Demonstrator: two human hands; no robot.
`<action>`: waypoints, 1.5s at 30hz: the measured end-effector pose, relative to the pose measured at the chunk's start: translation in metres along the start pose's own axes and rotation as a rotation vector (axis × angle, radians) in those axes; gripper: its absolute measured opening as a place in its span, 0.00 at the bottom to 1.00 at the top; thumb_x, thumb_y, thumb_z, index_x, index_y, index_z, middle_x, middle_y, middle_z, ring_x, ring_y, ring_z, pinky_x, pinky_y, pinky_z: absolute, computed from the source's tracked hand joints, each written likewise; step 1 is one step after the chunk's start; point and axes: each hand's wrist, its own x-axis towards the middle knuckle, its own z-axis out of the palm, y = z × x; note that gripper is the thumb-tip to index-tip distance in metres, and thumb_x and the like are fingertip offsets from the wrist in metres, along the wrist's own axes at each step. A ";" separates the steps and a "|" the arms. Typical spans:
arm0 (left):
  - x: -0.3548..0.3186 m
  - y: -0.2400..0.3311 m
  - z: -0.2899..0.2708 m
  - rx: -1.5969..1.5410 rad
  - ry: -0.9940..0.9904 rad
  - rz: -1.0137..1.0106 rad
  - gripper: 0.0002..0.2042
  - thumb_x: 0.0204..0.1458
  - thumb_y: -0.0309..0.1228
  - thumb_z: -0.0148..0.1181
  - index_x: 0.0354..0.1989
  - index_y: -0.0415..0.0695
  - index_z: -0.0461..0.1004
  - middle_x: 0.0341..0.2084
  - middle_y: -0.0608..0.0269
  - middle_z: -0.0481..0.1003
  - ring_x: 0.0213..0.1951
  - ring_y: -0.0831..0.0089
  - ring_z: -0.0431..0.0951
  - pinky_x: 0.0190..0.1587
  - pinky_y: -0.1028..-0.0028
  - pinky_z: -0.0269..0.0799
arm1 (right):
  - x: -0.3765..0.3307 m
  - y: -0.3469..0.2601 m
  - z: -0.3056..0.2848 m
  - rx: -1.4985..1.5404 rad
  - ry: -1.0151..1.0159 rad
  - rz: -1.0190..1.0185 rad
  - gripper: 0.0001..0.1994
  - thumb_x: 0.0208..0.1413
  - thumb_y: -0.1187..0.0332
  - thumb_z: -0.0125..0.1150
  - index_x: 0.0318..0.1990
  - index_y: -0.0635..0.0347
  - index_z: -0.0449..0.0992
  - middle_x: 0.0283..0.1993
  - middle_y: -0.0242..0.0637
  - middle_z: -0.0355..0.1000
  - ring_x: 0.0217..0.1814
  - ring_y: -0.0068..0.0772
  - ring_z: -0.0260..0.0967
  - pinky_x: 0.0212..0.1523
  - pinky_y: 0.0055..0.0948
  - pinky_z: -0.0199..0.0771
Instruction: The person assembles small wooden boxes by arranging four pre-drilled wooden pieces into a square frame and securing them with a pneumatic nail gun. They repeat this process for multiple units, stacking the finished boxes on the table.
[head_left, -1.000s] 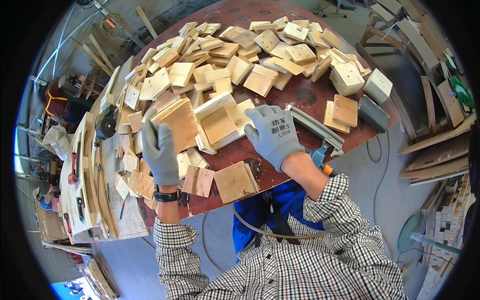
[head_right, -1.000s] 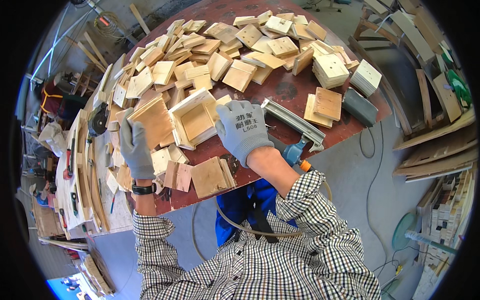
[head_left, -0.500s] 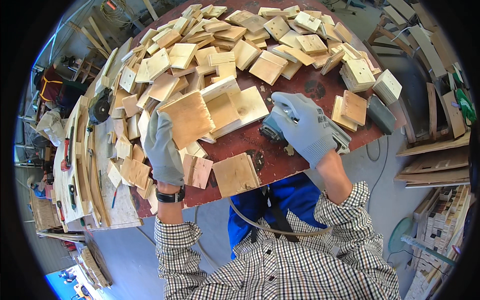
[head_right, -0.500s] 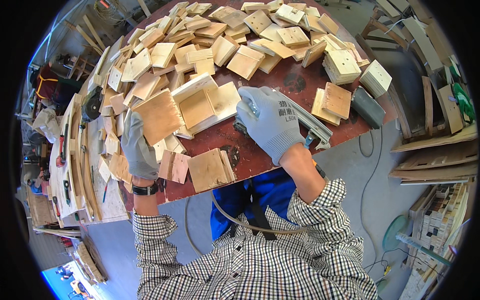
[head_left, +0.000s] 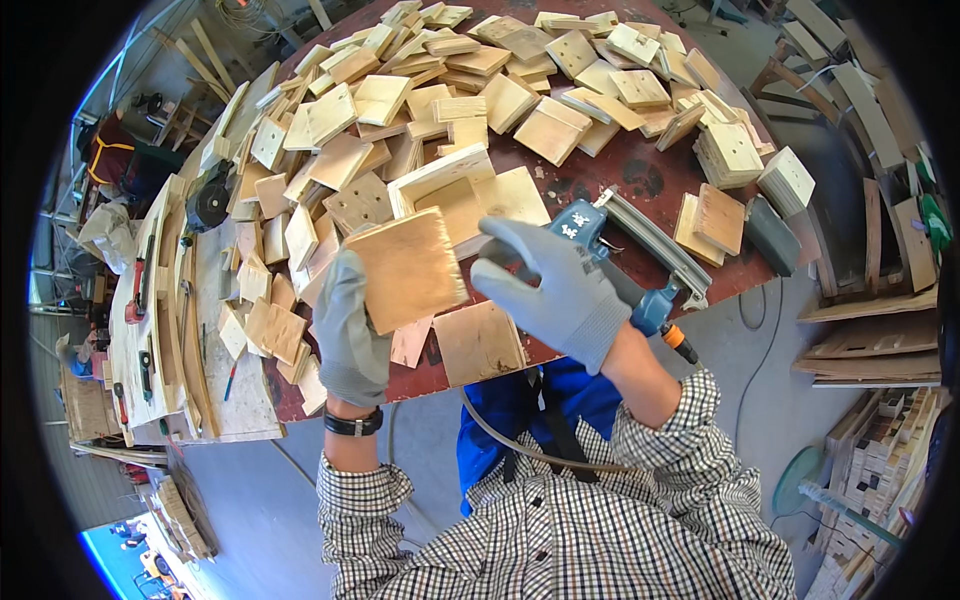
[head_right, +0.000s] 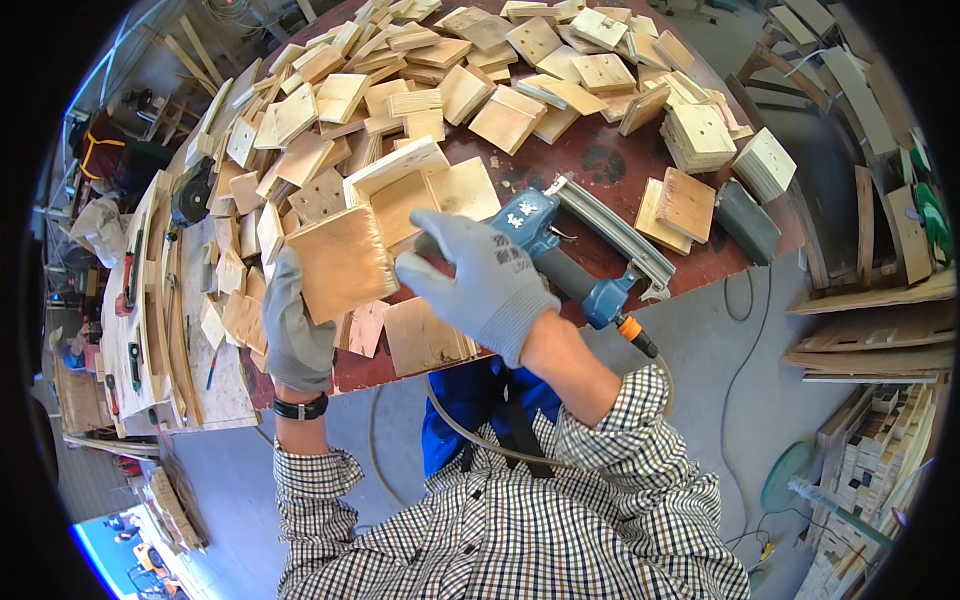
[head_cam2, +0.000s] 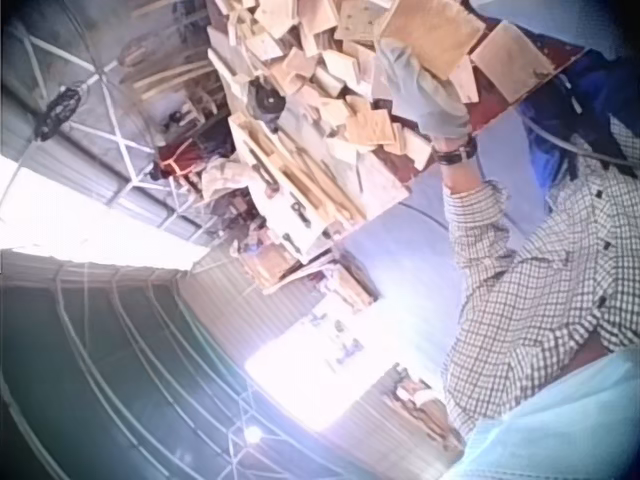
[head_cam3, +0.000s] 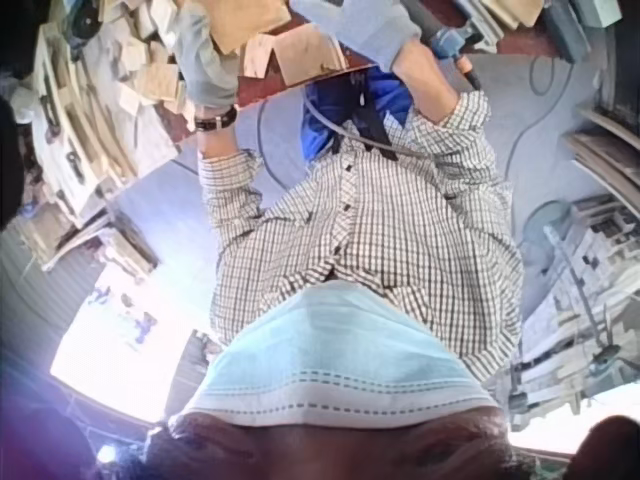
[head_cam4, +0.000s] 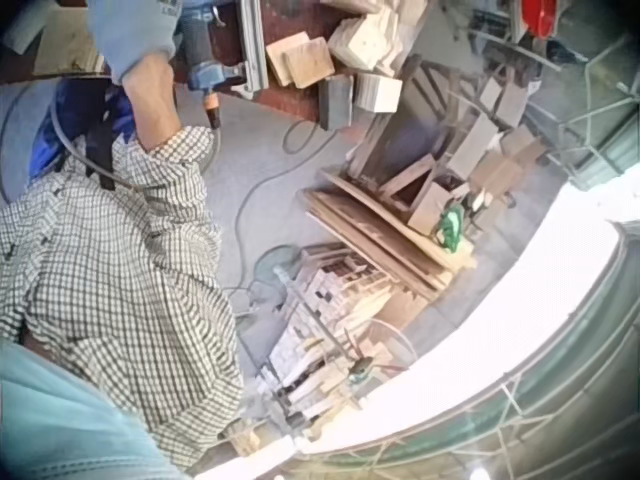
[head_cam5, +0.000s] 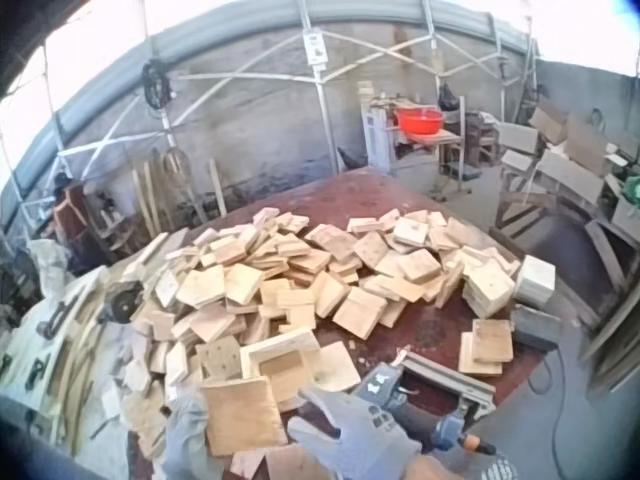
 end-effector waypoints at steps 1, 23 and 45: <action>-0.003 0.005 0.010 0.151 -0.003 0.082 0.23 0.76 0.40 0.47 0.69 0.35 0.68 0.57 0.60 0.76 0.55 0.70 0.78 0.58 0.69 0.77 | -0.003 -0.010 0.002 0.045 -0.036 0.046 0.24 0.67 0.54 0.63 0.61 0.63 0.78 0.53 0.51 0.81 0.53 0.51 0.80 0.55 0.43 0.79; -0.011 0.042 0.051 0.499 -0.159 0.014 0.39 0.57 0.40 0.73 0.75 0.37 0.66 0.61 0.56 0.78 0.60 0.71 0.78 0.64 0.68 0.73 | -0.018 -0.014 0.024 0.392 0.002 -0.037 0.51 0.48 0.58 0.85 0.74 0.73 0.59 0.65 0.54 0.72 0.66 0.42 0.75 0.65 0.39 0.78; -0.062 0.010 -0.007 0.316 -0.064 -0.138 0.58 0.45 0.50 0.82 0.80 0.38 0.52 0.71 0.52 0.67 0.70 0.63 0.69 0.73 0.61 0.65 | 0.002 -0.017 -0.006 -0.044 -0.278 -0.197 0.36 0.61 0.48 0.69 0.68 0.67 0.70 0.60 0.57 0.76 0.64 0.55 0.75 0.64 0.47 0.76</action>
